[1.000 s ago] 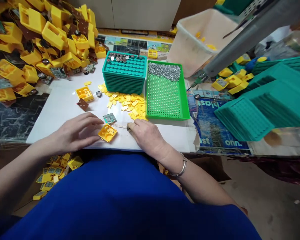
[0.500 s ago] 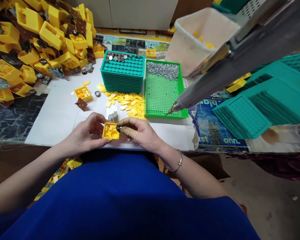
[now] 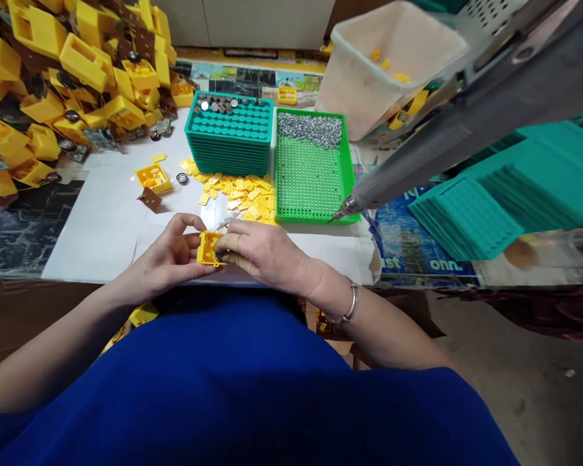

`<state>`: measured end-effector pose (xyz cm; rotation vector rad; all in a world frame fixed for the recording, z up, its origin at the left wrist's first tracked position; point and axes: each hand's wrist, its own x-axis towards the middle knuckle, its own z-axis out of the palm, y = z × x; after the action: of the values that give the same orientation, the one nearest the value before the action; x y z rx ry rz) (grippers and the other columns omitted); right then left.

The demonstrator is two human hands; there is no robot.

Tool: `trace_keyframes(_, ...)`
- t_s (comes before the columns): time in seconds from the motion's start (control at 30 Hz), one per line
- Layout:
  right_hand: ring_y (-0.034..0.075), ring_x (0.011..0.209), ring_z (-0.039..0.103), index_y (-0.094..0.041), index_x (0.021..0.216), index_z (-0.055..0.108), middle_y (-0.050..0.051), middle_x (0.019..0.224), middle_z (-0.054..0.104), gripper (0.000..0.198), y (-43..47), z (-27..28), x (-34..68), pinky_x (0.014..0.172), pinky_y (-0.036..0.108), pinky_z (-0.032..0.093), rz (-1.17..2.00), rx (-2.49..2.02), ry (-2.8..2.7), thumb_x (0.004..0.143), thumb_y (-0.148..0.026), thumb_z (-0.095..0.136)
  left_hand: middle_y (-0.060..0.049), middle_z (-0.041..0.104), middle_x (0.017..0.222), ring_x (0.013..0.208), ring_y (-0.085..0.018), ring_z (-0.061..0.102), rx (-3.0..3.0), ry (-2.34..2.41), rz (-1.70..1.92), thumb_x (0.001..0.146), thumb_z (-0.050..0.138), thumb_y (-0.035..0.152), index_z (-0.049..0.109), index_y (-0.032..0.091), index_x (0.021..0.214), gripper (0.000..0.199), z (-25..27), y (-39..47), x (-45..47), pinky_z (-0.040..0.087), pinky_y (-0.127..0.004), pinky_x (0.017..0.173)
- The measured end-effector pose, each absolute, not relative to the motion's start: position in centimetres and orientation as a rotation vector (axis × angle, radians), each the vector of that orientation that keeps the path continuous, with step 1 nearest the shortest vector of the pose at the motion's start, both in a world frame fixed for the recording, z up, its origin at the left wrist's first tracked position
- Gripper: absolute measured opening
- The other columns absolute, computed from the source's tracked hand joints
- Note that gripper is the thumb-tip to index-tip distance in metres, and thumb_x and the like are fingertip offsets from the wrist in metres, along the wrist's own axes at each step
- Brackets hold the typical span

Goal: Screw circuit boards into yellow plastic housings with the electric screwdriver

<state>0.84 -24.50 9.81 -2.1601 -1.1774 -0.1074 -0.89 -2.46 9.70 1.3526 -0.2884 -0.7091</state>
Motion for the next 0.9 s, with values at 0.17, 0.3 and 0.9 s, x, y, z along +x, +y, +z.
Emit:
trace_keyframes(0.17, 0.012, 0.074, 0.058, -0.016, 0.086, 0.07, 0.002, 0.081, 0.061, 0.006, -24.0, 11.0, 0.6, 0.064, 0.022, 0.042, 0.096, -2.277, -1.016, 0.088, -0.02, 0.067, 0.003, 0.061, 0.088, 0.078, -0.011, 0.06, 1.288, -0.267, -0.705, 0.083, 0.071, 0.019, 0.036, 0.026, 0.112, 0.046, 9.6, -3.1, -1.1, 0.044, -0.019, 0.064)
trace_keyframes(0.3, 0.014, 0.078, 0.061, -0.013, 0.09, 0.072, 0.005, 0.085, 0.062, 0.014, -23.7, 11.3, 0.6, 0.069, 0.025, 0.047, 0.01, -2.238, -1.045, 0.092, -0.019, 0.06, 0.002, 0.065, 0.089, 0.077, -0.01, 0.062, 1.24, -0.183, -0.637, 0.082, 0.073, 0.019, 0.043, 0.023, 0.115, 0.045, 9.3, -3.7, -1.0, 0.048, -0.02, 0.068)
trace_keyframes(0.9, 0.025, 0.131, 0.054, -0.014, 0.129, 0.054, 0.014, 0.122, 0.067, 0.035, -24.7, 7.6, 2.2, 0.101, 0.044, 0.056, -0.796, -2.017, -1.515, 0.094, -0.015, 0.057, -0.012, 0.076, 0.094, 0.057, -0.02, 0.073, 0.741, -0.038, -1.133, 0.073, 0.064, 0.014, 0.05, 0.019, 0.117, 0.047, 10.1, -1.7, -0.4, 0.052, -0.019, 0.043)
